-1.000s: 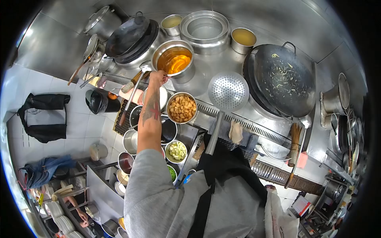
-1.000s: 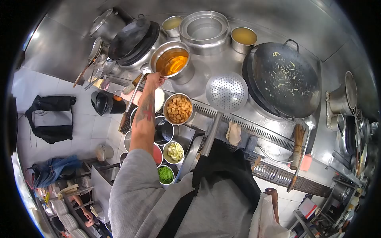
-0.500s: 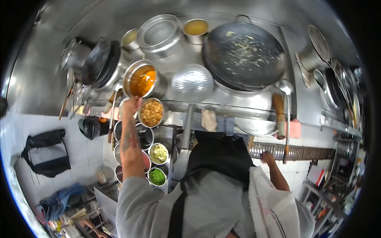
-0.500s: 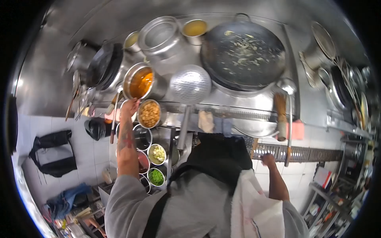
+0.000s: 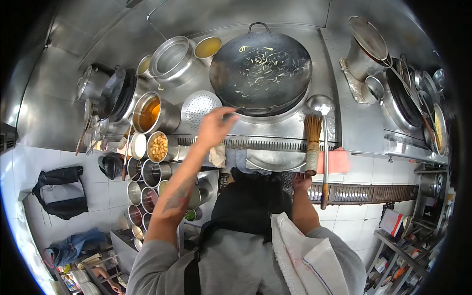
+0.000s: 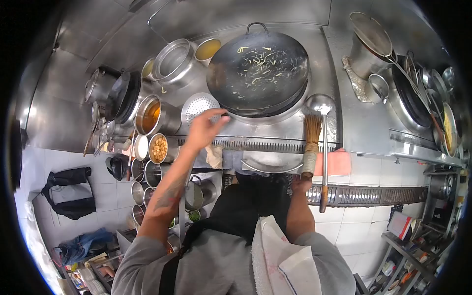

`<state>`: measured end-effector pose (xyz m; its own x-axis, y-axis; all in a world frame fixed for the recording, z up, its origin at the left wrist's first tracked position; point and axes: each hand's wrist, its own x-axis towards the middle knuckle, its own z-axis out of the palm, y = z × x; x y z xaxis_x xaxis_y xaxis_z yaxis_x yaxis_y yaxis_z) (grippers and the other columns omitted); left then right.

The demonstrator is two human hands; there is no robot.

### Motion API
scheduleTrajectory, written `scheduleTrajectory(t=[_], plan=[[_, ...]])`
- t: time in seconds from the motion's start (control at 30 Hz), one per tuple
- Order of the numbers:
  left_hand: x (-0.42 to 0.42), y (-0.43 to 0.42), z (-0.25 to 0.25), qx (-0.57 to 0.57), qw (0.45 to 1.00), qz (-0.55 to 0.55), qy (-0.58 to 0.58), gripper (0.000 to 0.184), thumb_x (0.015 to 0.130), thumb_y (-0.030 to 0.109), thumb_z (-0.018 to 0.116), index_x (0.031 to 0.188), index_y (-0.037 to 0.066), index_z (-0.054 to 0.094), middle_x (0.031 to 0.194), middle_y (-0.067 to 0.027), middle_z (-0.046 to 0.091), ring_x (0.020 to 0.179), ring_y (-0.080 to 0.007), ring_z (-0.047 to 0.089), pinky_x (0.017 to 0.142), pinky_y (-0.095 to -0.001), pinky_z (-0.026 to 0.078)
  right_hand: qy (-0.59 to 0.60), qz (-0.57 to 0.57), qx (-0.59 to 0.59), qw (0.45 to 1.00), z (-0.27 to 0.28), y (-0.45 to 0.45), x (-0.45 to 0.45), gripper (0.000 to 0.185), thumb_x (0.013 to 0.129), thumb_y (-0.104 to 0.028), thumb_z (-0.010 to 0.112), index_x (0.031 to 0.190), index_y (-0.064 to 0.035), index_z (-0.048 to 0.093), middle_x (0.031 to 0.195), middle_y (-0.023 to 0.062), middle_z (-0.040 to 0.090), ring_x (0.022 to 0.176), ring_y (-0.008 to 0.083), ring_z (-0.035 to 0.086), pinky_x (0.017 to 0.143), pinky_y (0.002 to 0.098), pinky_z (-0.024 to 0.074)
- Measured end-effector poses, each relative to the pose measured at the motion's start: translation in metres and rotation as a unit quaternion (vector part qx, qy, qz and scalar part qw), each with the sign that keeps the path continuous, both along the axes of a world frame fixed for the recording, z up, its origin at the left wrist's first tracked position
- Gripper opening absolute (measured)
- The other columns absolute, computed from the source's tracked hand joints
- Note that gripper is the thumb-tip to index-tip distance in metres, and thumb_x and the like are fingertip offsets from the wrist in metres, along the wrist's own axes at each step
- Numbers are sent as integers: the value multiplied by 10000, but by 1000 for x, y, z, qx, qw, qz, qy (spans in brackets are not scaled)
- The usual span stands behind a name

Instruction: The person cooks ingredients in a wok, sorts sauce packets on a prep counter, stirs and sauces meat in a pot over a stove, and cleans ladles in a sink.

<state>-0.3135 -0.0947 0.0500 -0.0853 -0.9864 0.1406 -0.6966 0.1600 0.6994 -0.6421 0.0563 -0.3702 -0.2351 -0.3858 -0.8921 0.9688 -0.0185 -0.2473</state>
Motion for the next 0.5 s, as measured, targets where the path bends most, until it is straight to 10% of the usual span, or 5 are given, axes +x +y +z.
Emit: scheduleTrajectory(t=[0.23, 0.37, 0.43, 0.5], plan=[[-48, -47, -52, 91, 990, -99, -31, 314, 934, 355, 690, 971, 43, 701, 704, -133, 644, 589, -189, 567, 628, -343, 489, -125, 124, -145, 974, 67, 120, -90, 771, 962, -670, 402, 1390, -41, 524, 1418, 109, 553, 1316, 282, 512, 1099, 422, 398], [-31, -54, -48, 106, 988, -111, 11, 308, 926, 342, 701, 985, 40, 713, 643, -147, 608, 592, -194, 566, 618, -352, 484, 154, 450, -158, 865, 217, 79, -108, 524, 951, -545, 590, 1077, -37, 614, 860, 79, 622, 685, 147, 558, 605, 323, 469], [-32, -50, -65, 110, 986, -125, 16, 318, 916, 352, 712, 1019, 51, 722, 744, -144, 664, 615, -201, 613, 632, -347, 501, 493, 583, 10, 646, 263, 52, -100, 331, 953, -368, 658, 875, -55, 585, 664, 7, 543, 504, 91, 459, 462, 257, 383], [-30, -38, -64, -61, 990, -101, 82, 335, 893, 343, 742, 1071, 60, 716, 922, -132, 696, 637, -190, 652, 638, -323, 517, 490, 528, 29, 692, 322, 33, -71, 300, 932, -248, 690, 746, -106, 502, 575, -53, 455, 449, 55, 382, 407, 266, 328]])
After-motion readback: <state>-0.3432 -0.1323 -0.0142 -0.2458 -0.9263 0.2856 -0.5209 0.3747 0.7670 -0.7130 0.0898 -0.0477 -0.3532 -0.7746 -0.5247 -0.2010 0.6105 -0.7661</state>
